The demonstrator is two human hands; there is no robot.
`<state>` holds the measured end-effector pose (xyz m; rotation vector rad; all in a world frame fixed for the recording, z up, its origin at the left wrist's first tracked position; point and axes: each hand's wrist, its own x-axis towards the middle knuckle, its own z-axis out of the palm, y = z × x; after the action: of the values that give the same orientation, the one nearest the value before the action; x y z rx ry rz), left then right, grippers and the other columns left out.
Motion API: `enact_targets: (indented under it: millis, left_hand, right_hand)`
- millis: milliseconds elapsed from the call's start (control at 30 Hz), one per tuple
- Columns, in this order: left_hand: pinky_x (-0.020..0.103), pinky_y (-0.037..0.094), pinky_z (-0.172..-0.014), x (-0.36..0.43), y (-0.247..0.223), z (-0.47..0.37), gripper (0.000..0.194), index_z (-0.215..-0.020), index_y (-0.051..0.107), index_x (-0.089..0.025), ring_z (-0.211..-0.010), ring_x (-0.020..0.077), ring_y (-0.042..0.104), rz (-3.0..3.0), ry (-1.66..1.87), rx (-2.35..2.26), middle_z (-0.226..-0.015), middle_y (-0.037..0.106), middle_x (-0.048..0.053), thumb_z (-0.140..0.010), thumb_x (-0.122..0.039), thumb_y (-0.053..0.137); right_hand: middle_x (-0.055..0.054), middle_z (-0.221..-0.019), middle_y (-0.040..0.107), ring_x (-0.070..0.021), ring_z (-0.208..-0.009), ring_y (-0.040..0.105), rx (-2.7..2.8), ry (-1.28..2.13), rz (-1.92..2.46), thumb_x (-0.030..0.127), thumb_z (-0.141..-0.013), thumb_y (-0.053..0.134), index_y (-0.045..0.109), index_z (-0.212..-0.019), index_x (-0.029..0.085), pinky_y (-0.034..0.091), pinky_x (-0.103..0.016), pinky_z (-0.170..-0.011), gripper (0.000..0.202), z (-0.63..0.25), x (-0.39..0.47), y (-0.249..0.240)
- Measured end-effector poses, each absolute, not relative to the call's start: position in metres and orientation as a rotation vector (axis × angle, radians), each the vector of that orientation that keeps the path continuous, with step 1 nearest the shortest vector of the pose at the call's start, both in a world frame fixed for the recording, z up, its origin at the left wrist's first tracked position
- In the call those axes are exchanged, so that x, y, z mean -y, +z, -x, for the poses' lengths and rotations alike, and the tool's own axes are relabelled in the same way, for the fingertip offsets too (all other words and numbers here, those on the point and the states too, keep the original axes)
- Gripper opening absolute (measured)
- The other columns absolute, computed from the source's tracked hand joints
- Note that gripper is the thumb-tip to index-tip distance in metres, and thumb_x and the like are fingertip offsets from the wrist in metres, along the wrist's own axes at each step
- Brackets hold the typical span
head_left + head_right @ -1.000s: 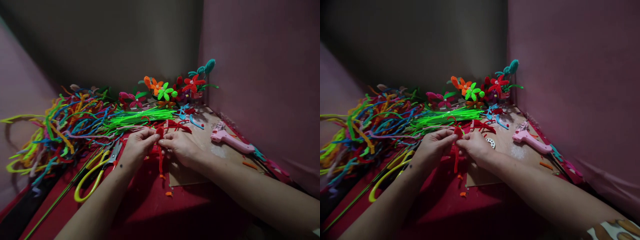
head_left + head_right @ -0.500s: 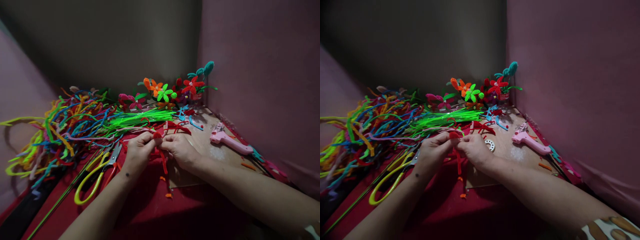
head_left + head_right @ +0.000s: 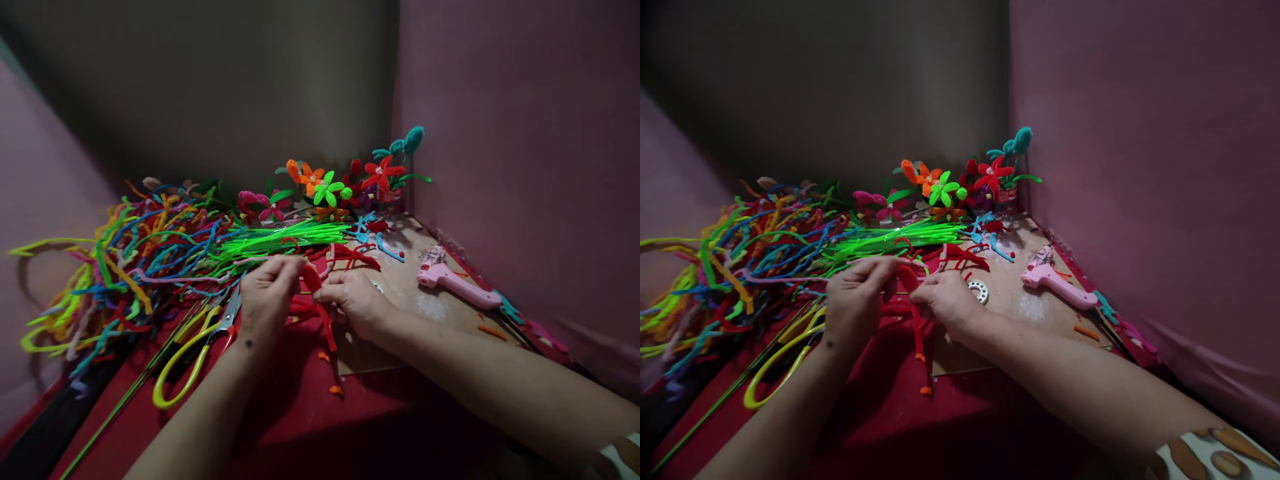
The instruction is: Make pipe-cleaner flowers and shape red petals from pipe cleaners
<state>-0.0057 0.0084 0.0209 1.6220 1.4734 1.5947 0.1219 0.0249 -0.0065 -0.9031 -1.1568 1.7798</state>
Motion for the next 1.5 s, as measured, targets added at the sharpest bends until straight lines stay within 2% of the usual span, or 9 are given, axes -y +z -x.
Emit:
enact_targets:
  millis: [100, 300, 533, 667, 833, 1033, 1133, 1233, 1500]
  left_hand:
    - [0.017, 0.029, -0.037, -0.011, 0.024, 0.010, 0.026, -0.082, 0.061, -0.017, -0.041, 0.0047, 0.041, -1.290, 1.532, -1.393, -0.062, 0.056, -0.003, -0.075, -0.042, 0.058]
    - [0.014, 0.021, -0.034, -0.005, 0.028, 0.007, 0.029, -0.061, 0.056, -0.012, -0.033, 0.0022, 0.034, -1.236, 0.732, -1.389, -0.042, 0.046, -0.006, -0.061, -0.037, 0.071]
    - [0.015, 0.020, -0.035, -0.013, 0.026, 0.016, 0.027, -0.060, 0.054, -0.014, -0.034, 0.0024, 0.031, -1.287, 0.918, -1.495, -0.042, 0.044, -0.007, -0.062, -0.037, 0.068]
    - [0.018, 0.023, -0.038, -0.022, 0.028, 0.017, 0.026, -0.060, 0.056, -0.014, -0.038, 0.0042, 0.032, -1.436, 0.952, -1.564, -0.046, 0.045, -0.006, -0.062, -0.038, 0.066]
    - [0.021, 0.028, -0.043, -0.038, 0.036, -0.001, 0.026, -0.060, 0.060, -0.014, -0.044, 0.0080, 0.039, -1.854, 0.696, -1.655, -0.048, 0.049, -0.003, -0.068, -0.039, 0.059]
    - [0.026, 0.037, -0.059, -0.070, 0.031, -0.029, 0.022, -0.073, 0.067, -0.018, -0.066, 0.0185, 0.059, -2.411, 0.451, -1.863, -0.068, 0.066, 0.006, -0.076, -0.031, 0.050]
    - [0.029, 0.039, -0.065, -0.080, 0.029, -0.036, 0.023, -0.081, 0.067, -0.019, -0.078, 0.0234, 0.061, -2.534, 0.344, -1.993, -0.084, 0.068, 0.010, -0.078, -0.030, 0.048]
    - [0.029, 0.040, -0.068, -0.078, 0.029, -0.035, 0.025, -0.090, 0.065, -0.020, -0.083, 0.0230, 0.061, -2.583, 0.384, -2.043, -0.096, 0.066, 0.011, -0.080, -0.029, 0.045]
    - [0.024, 0.039, -0.061, -0.049, 0.039, -0.008, 0.027, -0.080, 0.067, -0.019, -0.065, 0.0167, 0.059, -2.437, 0.315, -1.744, -0.074, 0.068, 0.005, -0.078, -0.038, 0.048]
  right_hand:
    - [0.007, -0.038, 0.041, -0.0033, -0.034, 0.033, 1.103, 1.737, 0.902, 0.013, -0.059, 0.057, 0.045, -0.046, 0.015, 0.019, -0.019, -0.036, 0.018, -0.123, -0.025, -0.005]
    - [0.007, -0.040, 0.043, -0.0035, -0.034, 0.034, 0.985, 1.662, 0.825, 0.017, -0.063, 0.058, 0.049, -0.052, 0.014, 0.022, -0.019, -0.036, 0.015, -0.123, -0.029, -0.009]
    - [0.004, -0.045, 0.047, -0.0031, -0.035, 0.034, 1.090, 1.694, 0.877, 0.026, -0.073, 0.054, 0.054, -0.058, 0.013, 0.021, -0.018, -0.035, 0.020, -0.122, -0.029, -0.013]
    - [0.004, -0.043, 0.048, -0.0041, -0.038, 0.039, 1.617, 1.798, 0.778, 0.024, -0.069, 0.057, 0.059, -0.056, 0.012, 0.026, -0.017, -0.038, 0.017, -0.124, -0.016, -0.011]
    - [0.003, -0.048, 0.050, -0.0054, -0.042, 0.042, 2.173, 1.587, 0.612, 0.029, -0.070, 0.056, 0.060, -0.061, 0.013, 0.030, -0.016, -0.039, 0.018, -0.122, -0.006, -0.019]
    - [0.003, -0.047, 0.048, -0.0053, -0.042, 0.042, 2.228, 1.554, 0.610, 0.033, -0.072, 0.054, 0.058, -0.061, 0.013, 0.030, -0.015, -0.040, 0.024, -0.121, -0.010, -0.024]
    - [0.003, -0.048, 0.047, -0.0056, -0.042, 0.041, 2.206, 1.544, 0.595, 0.035, -0.072, 0.054, 0.057, -0.060, 0.013, 0.031, -0.015, -0.040, 0.026, -0.123, -0.011, -0.022]
    - [0.003, -0.049, 0.048, -0.0054, -0.043, 0.041, 2.206, 1.557, 0.569, 0.035, -0.072, 0.054, 0.057, -0.061, 0.013, 0.031, -0.015, -0.041, 0.025, -0.123, -0.012, -0.022]
    - [0.003, -0.048, 0.048, -0.0061, -0.043, 0.043, 2.286, 1.491, 0.561, 0.034, -0.071, 0.051, 0.053, -0.055, 0.014, 0.031, -0.016, -0.041, 0.026, -0.118, -0.012, -0.027]
